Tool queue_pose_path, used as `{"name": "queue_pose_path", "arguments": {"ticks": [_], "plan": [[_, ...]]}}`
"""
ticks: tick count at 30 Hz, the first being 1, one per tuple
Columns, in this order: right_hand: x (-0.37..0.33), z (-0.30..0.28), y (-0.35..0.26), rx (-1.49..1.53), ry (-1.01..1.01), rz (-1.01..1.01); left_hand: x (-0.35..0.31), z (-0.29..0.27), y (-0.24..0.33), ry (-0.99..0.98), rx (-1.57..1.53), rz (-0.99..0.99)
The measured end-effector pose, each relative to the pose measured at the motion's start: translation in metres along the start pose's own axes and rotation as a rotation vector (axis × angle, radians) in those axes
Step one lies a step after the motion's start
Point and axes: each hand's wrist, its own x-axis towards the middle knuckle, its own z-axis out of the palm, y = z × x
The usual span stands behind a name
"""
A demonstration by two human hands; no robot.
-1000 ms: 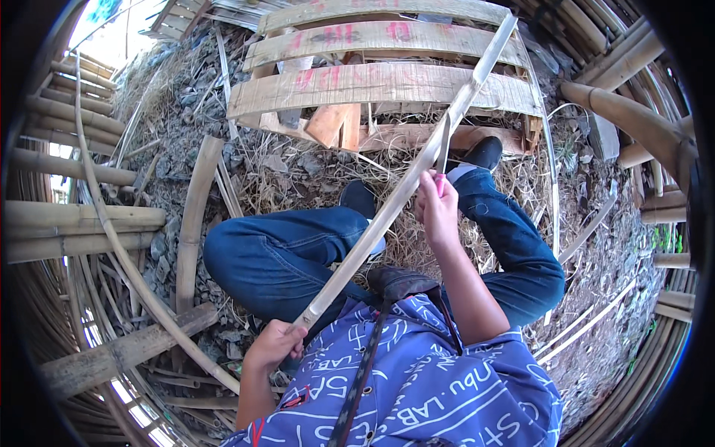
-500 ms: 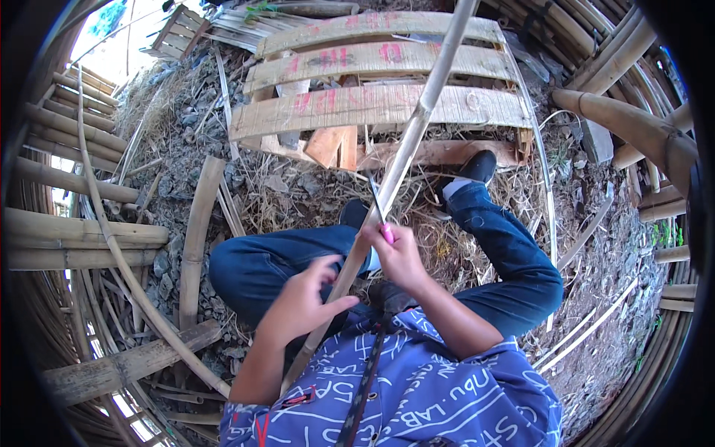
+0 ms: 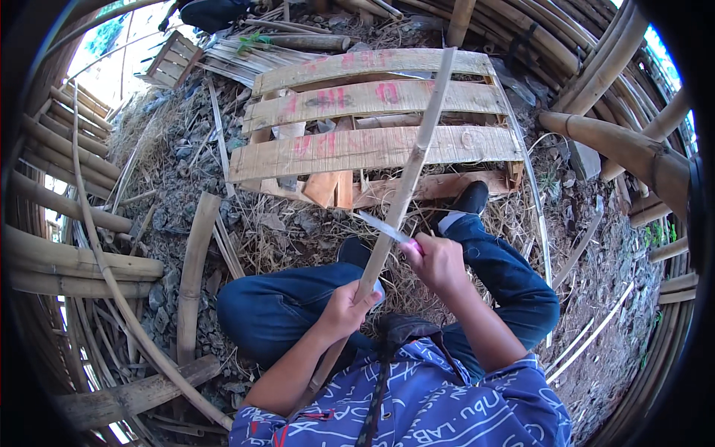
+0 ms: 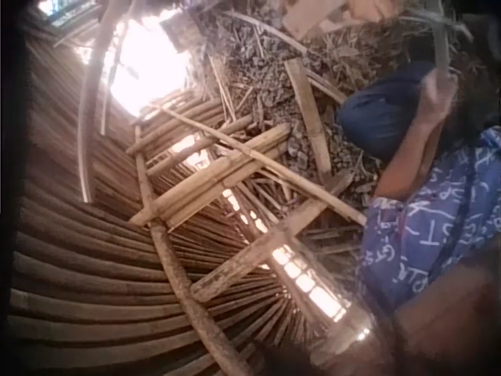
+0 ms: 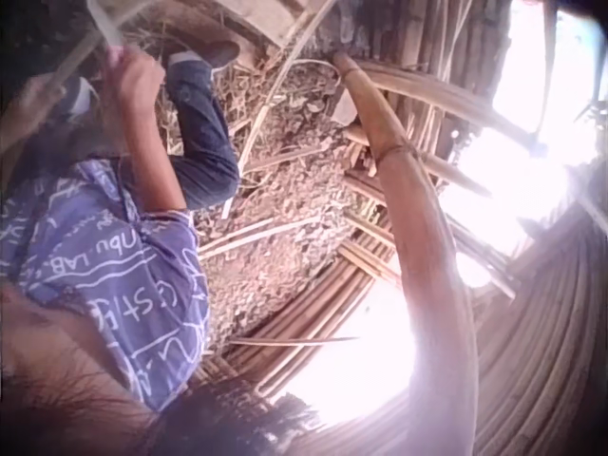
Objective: The person shaves a strip of bamboo with a knife. The person holds the bamboo strip and draws the blade along its length to remove thin shavings.
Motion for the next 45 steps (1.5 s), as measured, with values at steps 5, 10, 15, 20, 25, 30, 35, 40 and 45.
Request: {"name": "queue_pose_path", "arguments": {"ticks": [5,10,15,20,25,30,35,40,45], "plan": [[0.034,0.000,0.032,-0.219,0.136,-0.017,0.000,0.002,-0.014,0.061,0.141,0.150],[0.038,-0.003,0.036,-0.248,0.145,-0.133,-0.005,0.001,-0.019,0.082,0.141,0.159],[0.042,-0.006,0.046,-0.284,0.193,-0.277,-0.016,0.001,-0.013,0.122,0.175,0.185],[0.039,-0.012,0.051,-0.318,0.181,-0.392,-0.029,0.000,-0.022,0.108,0.163,0.154],[0.031,-0.028,0.058,-0.363,0.156,-0.449,-0.043,0.002,-0.013,0.052,0.121,0.053],[0.025,-0.035,0.068,-0.400,0.145,-0.493,-0.049,0.005,-0.010,0.023,0.098,0.065],[0.024,-0.049,0.063,-0.450,0.194,-0.582,-0.055,0.007,-0.025,-0.032,0.122,0.055],[0.027,-0.051,0.068,-0.431,0.259,-0.572,-0.047,0.028,-0.035,0.043,0.080,0.230],[0.038,-0.044,0.097,-0.372,0.221,-0.633,-0.039,0.020,-0.034,0.035,0.272,0.206]]}}
